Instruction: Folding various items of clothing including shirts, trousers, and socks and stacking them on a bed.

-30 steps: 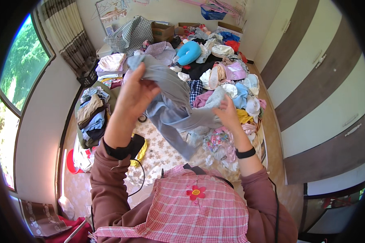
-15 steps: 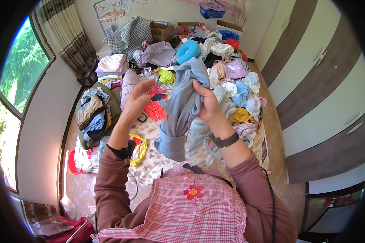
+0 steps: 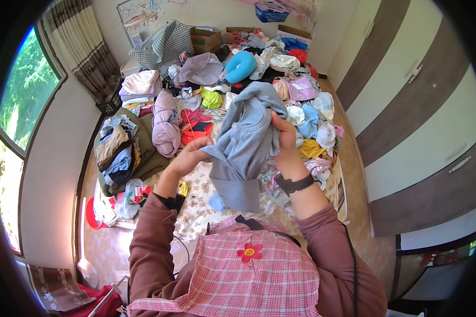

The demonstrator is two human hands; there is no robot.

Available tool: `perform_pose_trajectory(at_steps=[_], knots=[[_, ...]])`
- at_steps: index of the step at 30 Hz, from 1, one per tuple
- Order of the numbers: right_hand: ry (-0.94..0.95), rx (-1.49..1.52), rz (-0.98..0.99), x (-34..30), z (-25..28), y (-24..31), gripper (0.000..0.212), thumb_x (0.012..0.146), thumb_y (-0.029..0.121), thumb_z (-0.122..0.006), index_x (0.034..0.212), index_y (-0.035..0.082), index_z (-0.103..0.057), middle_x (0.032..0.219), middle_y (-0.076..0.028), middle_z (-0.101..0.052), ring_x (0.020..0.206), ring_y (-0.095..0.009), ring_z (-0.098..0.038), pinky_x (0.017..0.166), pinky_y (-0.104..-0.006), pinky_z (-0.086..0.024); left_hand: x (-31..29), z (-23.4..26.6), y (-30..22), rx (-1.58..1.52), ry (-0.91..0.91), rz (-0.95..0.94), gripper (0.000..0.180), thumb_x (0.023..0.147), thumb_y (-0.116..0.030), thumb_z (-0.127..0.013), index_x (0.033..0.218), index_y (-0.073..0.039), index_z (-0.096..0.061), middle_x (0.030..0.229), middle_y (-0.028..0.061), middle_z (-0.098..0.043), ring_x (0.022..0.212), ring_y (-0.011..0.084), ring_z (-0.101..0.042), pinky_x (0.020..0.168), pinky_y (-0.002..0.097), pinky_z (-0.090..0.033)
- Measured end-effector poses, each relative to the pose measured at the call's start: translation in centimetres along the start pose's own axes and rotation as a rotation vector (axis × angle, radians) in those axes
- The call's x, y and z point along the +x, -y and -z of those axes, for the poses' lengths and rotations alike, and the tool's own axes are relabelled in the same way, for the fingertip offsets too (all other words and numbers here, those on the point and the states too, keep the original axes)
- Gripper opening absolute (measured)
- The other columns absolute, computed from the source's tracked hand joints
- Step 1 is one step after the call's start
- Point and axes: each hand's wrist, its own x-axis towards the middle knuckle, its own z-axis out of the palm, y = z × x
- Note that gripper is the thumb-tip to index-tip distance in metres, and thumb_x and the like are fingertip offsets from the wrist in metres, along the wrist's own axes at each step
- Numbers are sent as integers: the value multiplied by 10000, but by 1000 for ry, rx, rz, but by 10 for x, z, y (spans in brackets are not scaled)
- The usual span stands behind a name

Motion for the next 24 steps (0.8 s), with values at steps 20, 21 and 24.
perform_pose_trajectory(at_steps=[20, 21, 24], knots=[[-672, -54, 115, -83, 136, -13, 358, 815, -9, -473, 1163, 56, -528, 1093, -116, -595, 998, -234, -578, 878, -349, -461, -34, -43, -80, 537, -116, -226, 125, 875, -26, -541, 779, -61, -468, 933, 7, -588, 850, 64, -494, 715, 209, -404], [-849, -232, 158, -83, 141, -16, 340, 809, -8, -482, 1134, 70, -543, 1048, -111, -599, 932, -218, -586, 816, -326, -472, -36, -42, -78, 473, -150, -183, 121, 877, -24, -541, 783, -59, -474, 947, 14, -615, 850, 61, -503, 724, 210, -410], [-1016, -538, 134, -96, 184, -13, 320, 794, 16, -514, 1101, 89, -567, 962, -94, -599, 823, -189, -588, 718, -287, -476, -42, -47, -91, 409, -266, -111, 142, 884, -33, -509, 770, -78, -439, 1054, 115, -653, 861, 79, -552, 766, 228, -431]])
